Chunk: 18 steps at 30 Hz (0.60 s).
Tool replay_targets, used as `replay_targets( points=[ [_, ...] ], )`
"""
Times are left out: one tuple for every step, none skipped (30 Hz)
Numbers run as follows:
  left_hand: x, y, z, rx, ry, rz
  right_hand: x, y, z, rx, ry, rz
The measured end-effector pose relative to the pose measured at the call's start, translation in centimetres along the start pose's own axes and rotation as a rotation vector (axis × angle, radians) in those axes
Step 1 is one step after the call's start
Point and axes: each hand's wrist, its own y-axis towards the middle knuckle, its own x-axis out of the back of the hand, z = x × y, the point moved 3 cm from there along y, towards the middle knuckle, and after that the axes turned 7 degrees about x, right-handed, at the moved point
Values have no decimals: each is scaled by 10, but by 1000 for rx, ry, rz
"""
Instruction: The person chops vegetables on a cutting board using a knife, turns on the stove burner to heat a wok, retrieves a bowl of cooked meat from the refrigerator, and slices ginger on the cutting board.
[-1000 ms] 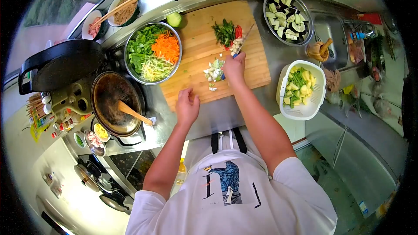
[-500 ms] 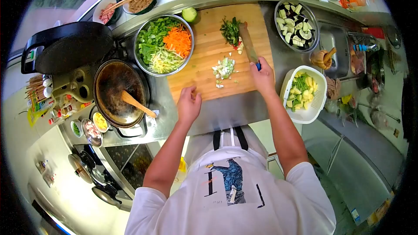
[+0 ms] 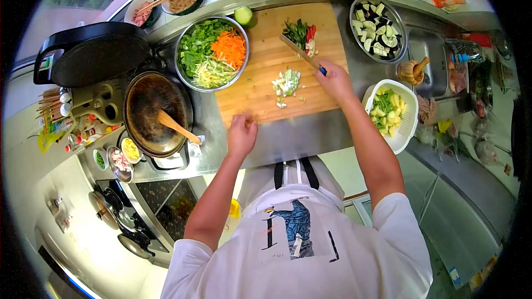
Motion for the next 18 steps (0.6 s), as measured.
replay_targets(
  points=[
    [0, -2, 1, -24, -12, -23, -1, -3, 4, 7, 2, -3],
    [1, -4, 2, -49, -23, -44, -1, -8, 6, 16, -14, -20],
    [1, -7, 3, -57, -23, -47, -1, -13, 8, 24, -32, -42],
    [2, -7, 2, -56, -7, -34, -2, -15, 7, 32, -32, -55],
    [2, -6, 2, -50, 7, -25, -6, -17, 4, 31, -12, -86],
    [4, -9, 2, -50, 7, -31, -12, -23, 2, 25, 12, -110],
    [6, -12, 2, -69, -20, -37, -16, -32, 2, 26, 16, -113],
    [8, -12, -1, -96, -49, -46, -18, -38, 1, -35, 97, -134],
    [8, -11, 1, -108, -48, -50, -19, -44, 1, -93, 177, -155],
    [8, -11, 4, -101, -64, -45, -20, -52, 2, -88, 178, -163],
    [7, -12, 8, -94, -80, -40, -20, -60, 4, -57, 136, -224],
    [10, -15, 6, -99, -79, -42, -19, -68, 6, -29, 95, -283],
    [13, -19, 4, -110, -80, -52, -13, -73, 13, -26, 63, -260],
    [16, -23, 2, -121, -81, -63, -18, -76, 4, -24, 66, -266],
    [19, -26, 2, -125, -77, -64, -26, -80, -11, -9, 26, -355],
    [21, -29, 3, -112, -77, -66, -29, -83, -17, 7, -13, -445],
    [22, -32, 4, -100, -77, -67, -34, -84, -25, 7, -9, -451],
    [24, -35, 7, -109, -72, -65, -35, -84, -27, -37, -41, -464]
  ],
)
